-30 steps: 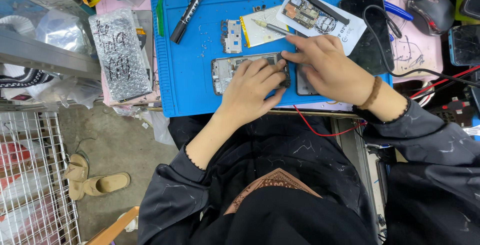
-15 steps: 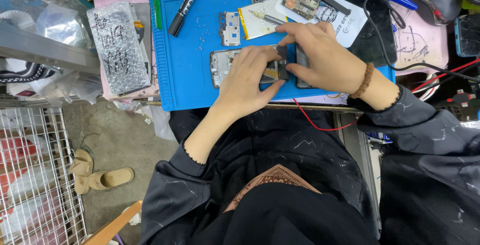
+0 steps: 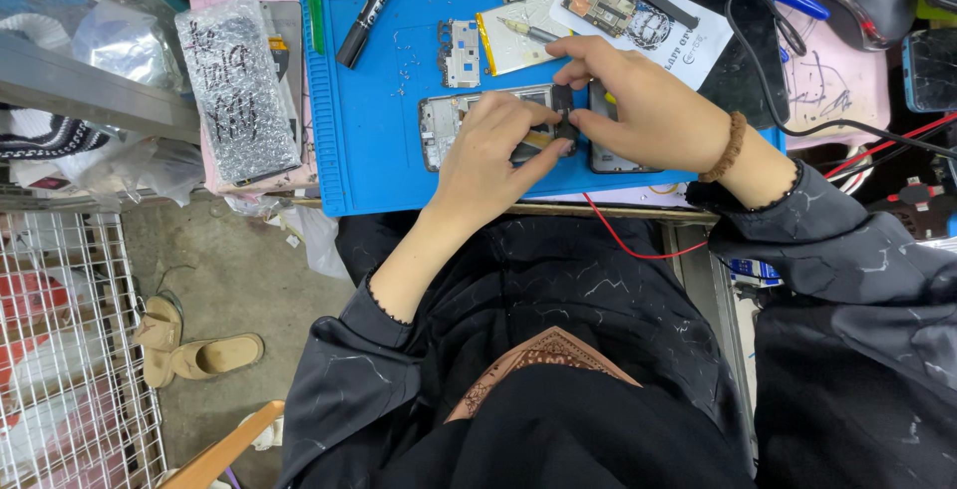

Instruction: The person disassembles a mobile phone on a blue mat, removing internal components by hand and using a screwdriver.

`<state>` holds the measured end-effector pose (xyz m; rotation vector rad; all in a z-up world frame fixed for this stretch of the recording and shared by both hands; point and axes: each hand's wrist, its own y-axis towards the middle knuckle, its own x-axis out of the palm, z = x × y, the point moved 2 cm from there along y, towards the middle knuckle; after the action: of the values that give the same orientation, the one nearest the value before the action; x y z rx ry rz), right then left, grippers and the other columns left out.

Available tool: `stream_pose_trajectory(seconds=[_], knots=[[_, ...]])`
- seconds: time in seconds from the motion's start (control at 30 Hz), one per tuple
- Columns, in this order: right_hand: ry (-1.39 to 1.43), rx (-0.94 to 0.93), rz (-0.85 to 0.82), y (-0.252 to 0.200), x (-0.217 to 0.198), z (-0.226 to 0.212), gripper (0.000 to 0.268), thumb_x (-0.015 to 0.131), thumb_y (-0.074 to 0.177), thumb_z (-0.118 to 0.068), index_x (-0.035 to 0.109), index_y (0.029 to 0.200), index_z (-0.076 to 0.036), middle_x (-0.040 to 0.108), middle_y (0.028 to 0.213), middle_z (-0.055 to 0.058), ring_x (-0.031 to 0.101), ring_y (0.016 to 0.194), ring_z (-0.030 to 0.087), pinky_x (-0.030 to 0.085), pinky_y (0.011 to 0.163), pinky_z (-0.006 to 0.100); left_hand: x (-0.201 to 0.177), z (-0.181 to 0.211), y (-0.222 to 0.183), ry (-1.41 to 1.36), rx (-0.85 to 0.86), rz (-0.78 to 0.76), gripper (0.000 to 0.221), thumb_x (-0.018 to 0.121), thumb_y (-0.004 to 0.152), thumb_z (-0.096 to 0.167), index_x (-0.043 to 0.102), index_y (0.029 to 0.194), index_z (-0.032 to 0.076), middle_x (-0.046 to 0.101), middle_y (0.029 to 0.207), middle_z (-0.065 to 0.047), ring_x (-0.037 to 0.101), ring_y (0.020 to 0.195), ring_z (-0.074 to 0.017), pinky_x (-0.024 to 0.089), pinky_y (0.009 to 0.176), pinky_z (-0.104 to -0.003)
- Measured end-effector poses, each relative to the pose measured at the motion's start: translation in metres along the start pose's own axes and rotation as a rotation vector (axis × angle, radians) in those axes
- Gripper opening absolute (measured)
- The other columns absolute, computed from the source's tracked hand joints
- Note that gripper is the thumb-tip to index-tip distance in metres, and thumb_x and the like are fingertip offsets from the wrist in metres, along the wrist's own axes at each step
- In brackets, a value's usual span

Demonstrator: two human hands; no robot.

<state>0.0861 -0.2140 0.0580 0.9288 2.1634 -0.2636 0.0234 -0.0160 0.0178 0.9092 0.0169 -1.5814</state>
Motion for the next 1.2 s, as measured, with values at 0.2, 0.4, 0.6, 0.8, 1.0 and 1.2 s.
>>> stream_pose_trajectory(seconds=[0.2,0.4,0.6,0.8,1.0,1.2], knots=[[0.033,0.024,0.006,0.003,0.0,0.003,0.056,0.068,0.092,-0.006,0.049,0.144,-0.004,0.068,0.121,0.013,0.065,0.114,0.024,0.054,0.084,0.034,0.001,-0.001,-0.004,-0.018,0.043,0.048,0.03,0.084,0.088,0.018,0.074,0.114,0.006,0.074,0.106,-0.004,0.063,0.101,-0.0235,0.053,0.086,-0.035],[0.039,-0.032,0.042,0.004,0.003,0.006,0.051,0.068,0.095,-0.005,0.051,0.143,-0.002,0.068,0.123,0.011,0.065,0.116,0.021,0.054,0.094,0.033,0.0,-0.004,-0.005,-0.137,-0.011,0.089,0.026,0.085,0.087,0.016,0.078,0.11,0.008,0.076,0.11,-0.002,0.062,0.101,-0.0202,0.054,0.09,-0.032],[0.463,0.108,0.092,0.003,0.007,0.018,0.035,0.064,0.099,0.005,0.059,0.133,0.001,0.066,0.12,0.008,0.064,0.109,0.008,0.055,0.094,0.026,0.0,0.0,-0.003,-0.028,0.093,0.061,0.027,0.084,0.086,0.015,0.078,0.112,0.008,0.076,0.111,-0.003,0.062,0.102,-0.0217,0.052,0.093,-0.034],[0.435,0.148,0.109,0.003,0.01,0.02,0.027,0.066,0.098,0.007,0.064,0.125,0.002,0.072,0.109,0.006,0.069,0.101,0.007,0.059,0.093,0.024,-0.005,0.0,-0.005,-0.144,-0.05,0.02,0.025,0.075,0.092,0.006,0.075,0.116,0.007,0.074,0.104,-0.004,0.063,0.102,-0.0216,0.053,0.092,-0.034],[0.443,0.16,0.119,0.005,0.013,0.017,0.025,0.065,0.097,0.007,0.063,0.121,0.002,0.071,0.112,0.006,0.069,0.103,0.009,0.059,0.091,0.024,-0.005,0.001,-0.004,-0.128,-0.048,0.008,0.025,0.077,0.088,0.007,0.075,0.112,0.009,0.074,0.103,-0.003,0.063,0.101,-0.0219,0.053,0.091,-0.034],[0.159,0.024,0.182,0.0,0.015,0.003,0.019,0.068,0.094,0.011,0.062,0.111,0.004,0.068,0.106,0.01,0.073,0.094,0.017,0.059,0.083,0.027,-0.012,-0.001,-0.002,-0.123,0.03,-0.091,0.032,0.083,0.082,0.01,0.073,0.113,0.009,0.071,0.111,-0.003,0.06,0.11,-0.0248,0.049,0.101,-0.037]])
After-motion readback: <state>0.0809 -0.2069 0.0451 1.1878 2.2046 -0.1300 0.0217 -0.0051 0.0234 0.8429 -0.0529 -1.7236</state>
